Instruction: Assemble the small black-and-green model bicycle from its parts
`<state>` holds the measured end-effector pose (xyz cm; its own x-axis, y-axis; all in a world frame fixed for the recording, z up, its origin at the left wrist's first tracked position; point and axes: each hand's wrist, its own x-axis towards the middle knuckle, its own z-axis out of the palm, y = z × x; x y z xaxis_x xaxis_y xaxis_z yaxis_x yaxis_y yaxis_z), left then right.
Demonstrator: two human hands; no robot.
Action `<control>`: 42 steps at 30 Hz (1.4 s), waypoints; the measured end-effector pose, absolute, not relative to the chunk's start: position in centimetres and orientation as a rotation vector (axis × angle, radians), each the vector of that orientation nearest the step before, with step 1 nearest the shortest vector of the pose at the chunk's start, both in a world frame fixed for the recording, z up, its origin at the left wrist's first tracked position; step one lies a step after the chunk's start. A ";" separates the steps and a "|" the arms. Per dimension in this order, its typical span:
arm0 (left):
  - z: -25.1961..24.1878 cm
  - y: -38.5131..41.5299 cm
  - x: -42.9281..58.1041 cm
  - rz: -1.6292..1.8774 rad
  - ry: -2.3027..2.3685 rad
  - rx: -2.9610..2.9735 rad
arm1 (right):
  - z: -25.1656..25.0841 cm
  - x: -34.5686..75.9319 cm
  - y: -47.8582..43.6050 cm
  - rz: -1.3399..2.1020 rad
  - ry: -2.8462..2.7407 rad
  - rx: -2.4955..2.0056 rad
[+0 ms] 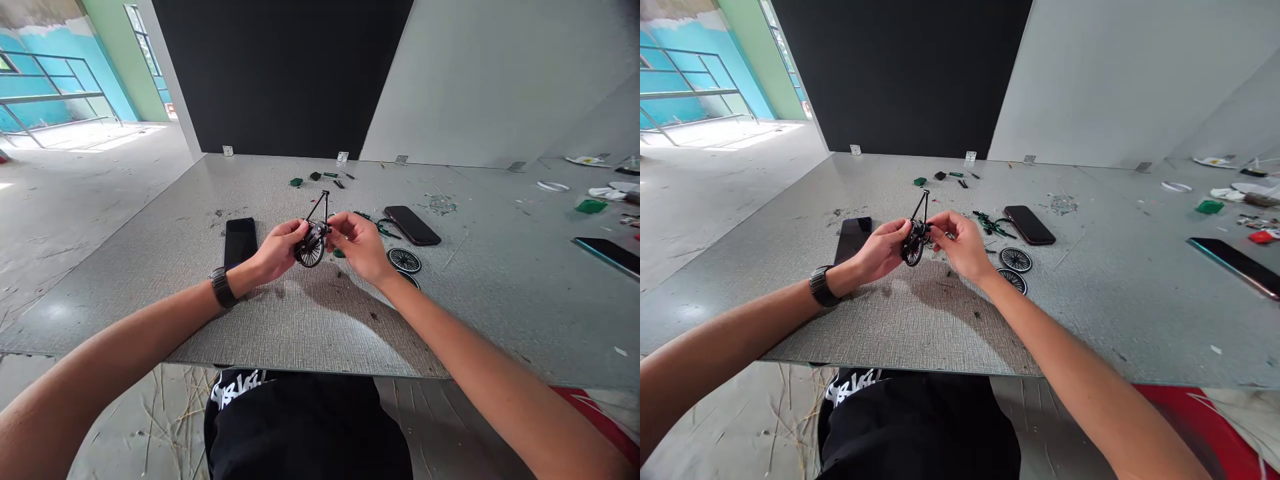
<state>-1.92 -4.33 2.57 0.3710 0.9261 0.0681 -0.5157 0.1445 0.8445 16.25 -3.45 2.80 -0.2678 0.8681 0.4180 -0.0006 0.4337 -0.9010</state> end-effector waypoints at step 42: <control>2.5 -4.2 -2.3 1.045 0.544 0.864 | 3.3 16.2 -4.4 0.717 -1.694 -0.904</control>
